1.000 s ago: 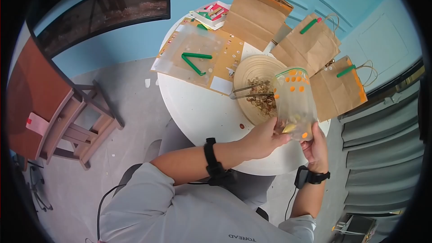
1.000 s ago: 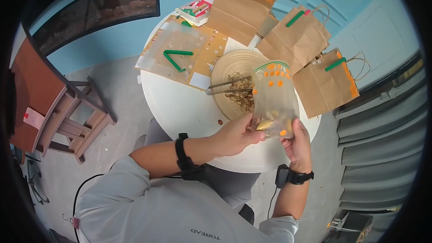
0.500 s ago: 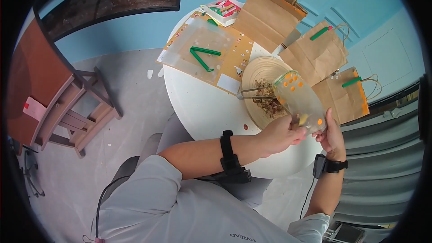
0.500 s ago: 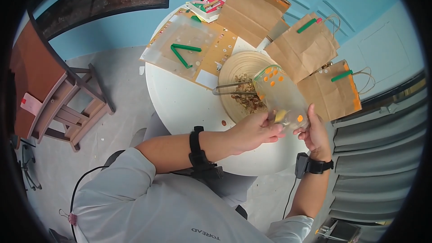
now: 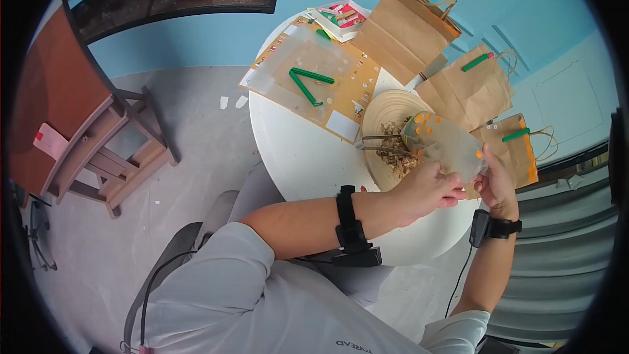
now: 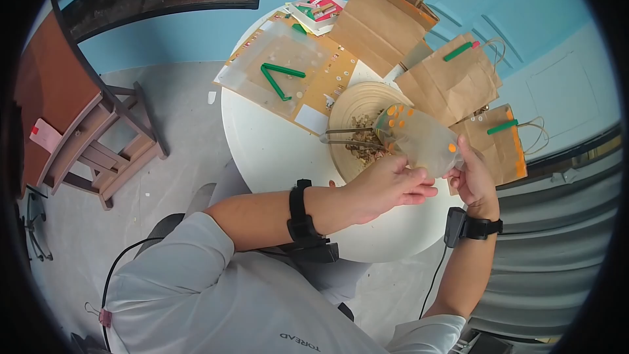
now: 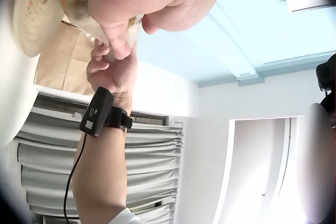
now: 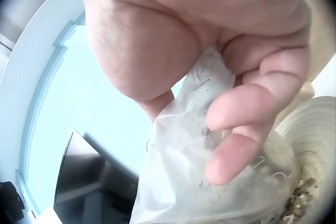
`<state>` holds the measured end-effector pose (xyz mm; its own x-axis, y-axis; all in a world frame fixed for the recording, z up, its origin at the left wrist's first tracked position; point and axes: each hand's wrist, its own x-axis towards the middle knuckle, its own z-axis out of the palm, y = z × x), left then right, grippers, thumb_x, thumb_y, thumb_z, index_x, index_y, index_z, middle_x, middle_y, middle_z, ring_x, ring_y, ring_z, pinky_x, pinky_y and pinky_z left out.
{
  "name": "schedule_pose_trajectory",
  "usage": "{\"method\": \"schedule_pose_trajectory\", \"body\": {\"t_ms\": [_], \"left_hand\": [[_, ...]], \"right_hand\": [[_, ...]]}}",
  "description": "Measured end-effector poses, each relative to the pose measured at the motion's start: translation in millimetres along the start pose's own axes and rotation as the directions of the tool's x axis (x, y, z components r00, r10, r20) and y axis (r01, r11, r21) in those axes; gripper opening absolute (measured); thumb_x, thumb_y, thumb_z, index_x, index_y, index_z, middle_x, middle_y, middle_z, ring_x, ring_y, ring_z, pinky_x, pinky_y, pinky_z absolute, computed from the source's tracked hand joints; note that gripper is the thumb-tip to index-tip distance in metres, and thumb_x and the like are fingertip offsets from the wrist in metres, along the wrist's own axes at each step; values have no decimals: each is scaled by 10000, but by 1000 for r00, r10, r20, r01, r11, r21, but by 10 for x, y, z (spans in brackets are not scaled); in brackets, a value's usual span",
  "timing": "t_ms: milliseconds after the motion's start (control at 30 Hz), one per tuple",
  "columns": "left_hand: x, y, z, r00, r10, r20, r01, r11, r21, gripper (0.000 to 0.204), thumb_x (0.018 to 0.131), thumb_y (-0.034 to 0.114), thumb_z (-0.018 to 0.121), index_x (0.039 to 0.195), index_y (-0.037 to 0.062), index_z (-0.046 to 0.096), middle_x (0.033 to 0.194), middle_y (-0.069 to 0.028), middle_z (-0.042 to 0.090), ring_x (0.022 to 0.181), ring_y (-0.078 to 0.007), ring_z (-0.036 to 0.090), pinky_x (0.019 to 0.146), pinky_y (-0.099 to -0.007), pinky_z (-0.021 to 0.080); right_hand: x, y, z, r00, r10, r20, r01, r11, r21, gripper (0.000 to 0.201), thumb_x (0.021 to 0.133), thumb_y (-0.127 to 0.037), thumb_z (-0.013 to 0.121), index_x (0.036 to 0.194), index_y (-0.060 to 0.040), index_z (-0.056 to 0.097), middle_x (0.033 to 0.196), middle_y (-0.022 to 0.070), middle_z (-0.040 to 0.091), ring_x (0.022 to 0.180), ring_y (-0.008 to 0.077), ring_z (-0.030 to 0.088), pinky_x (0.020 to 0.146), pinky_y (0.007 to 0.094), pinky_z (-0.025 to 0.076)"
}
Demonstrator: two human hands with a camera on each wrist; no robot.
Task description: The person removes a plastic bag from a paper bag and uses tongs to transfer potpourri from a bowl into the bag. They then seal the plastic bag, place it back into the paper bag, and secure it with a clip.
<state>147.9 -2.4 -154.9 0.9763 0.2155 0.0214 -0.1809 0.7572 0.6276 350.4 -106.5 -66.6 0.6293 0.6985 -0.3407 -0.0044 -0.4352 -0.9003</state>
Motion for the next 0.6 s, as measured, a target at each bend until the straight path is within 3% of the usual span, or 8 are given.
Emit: {"method": "schedule_pose_trajectory", "body": {"t_ms": [200,400,500,600], "left_hand": [[-81,36,42,994,107,13,-107,976,190,450,1076,175,590,1346,-116,377,1433,-301,574,1233,-279,683,1012,-377,577],[-367,-152,-33,982,162,95,-187,802,567,887,1014,171,677,1558,-196,80,1447,-293,583,1148,-267,711,980,-371,580],[-454,-228,-109,978,139,157,-207,765,610,989,1005,164,683,1583,-188,-37,1423,-281,605,1101,-250,718,948,-365,593],[-515,-207,-144,979,138,147,-201,739,643,960,997,159,692,1576,-205,19,1398,-277,623,1086,-250,722,915,-355,604]], "right_hand": [[170,-9,35,993,-23,-117,36,993,111,408,1045,-499,641,1121,-102,700,831,-40,690,630,44,581,450,168,357],[347,25,7,993,8,-114,29,946,323,325,1046,-461,651,1085,-140,689,847,-59,670,602,32,529,445,153,362],[385,-18,14,996,20,-90,18,914,405,295,1061,-440,631,1081,-149,681,854,-61,669,588,27,518,443,144,376],[393,-60,17,997,24,-77,13,896,443,279,1074,-424,610,1081,-154,678,853,-64,668,585,21,515,441,141,384]]}}
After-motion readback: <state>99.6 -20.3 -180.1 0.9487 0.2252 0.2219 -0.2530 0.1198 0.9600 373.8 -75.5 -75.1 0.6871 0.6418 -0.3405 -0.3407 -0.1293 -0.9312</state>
